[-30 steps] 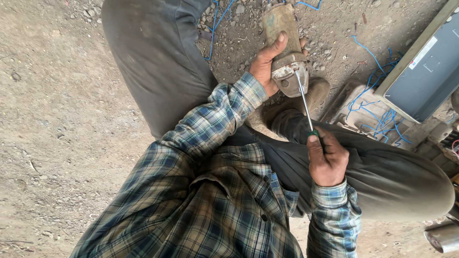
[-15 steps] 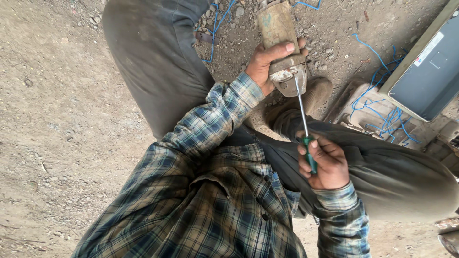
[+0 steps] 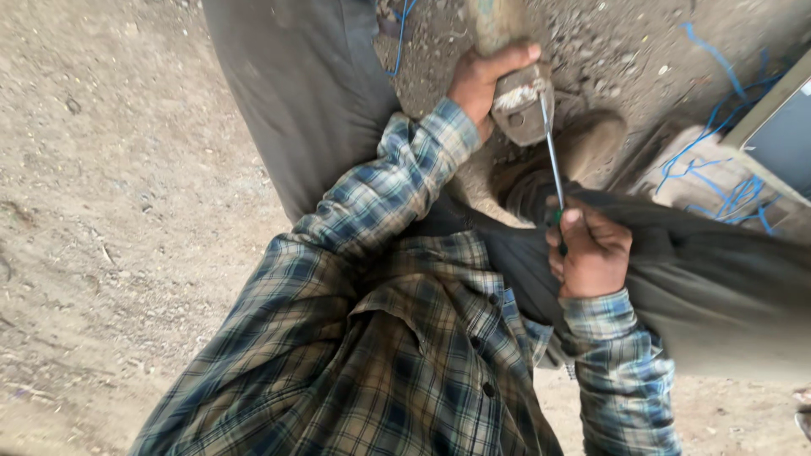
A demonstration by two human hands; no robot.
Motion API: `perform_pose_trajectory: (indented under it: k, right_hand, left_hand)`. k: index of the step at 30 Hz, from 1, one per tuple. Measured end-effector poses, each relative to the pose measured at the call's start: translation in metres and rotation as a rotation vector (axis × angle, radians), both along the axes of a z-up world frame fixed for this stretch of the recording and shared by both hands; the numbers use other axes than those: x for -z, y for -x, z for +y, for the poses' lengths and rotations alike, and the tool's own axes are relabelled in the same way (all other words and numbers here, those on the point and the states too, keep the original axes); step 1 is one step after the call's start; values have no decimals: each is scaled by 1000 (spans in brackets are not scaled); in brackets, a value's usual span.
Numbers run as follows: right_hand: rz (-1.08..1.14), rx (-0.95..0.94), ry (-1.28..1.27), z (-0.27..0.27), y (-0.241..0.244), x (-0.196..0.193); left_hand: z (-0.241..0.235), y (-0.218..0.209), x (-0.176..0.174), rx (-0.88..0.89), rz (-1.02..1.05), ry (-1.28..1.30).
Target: The person sits on the ground and uses a screwdriver and hammer to disassemble a small cylindrical motor component. They repeatedly pry and tap the housing to separate parts, then set the screwdriver aside to inspect the separated pieces.
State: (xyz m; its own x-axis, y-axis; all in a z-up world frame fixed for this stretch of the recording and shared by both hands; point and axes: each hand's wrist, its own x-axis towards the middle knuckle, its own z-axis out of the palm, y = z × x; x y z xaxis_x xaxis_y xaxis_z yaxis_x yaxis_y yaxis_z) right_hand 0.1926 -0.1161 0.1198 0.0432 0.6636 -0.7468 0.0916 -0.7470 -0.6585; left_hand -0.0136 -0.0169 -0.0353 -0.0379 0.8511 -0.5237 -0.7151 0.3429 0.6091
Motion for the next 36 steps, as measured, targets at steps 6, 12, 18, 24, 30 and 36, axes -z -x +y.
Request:
perform_pose_trajectory:
  k: [6,12,18,24,30,36]
  right_hand:
    - [-331,-364,-535,-2,8,23]
    - [-714,-555,-743,-3,15,23]
    - [-767,-634,-706,5,15,-3]
    - [-1019,-918,-540,23,8,-11]
    - [-698,-774,-571,32,-25,-17]
    - [-649,-726,-338,26,-46,-2]
  left_hand:
    - [8,2,22,-35,207,0]
    - [7,-2,30,-58,-78,141]
    - [8,-8,41,0,46,114]
    - [-3,-29,107,152,397,4]
    - [-33,-87,182,86,194,253]
    - [-56,-111,175,134,294,349]
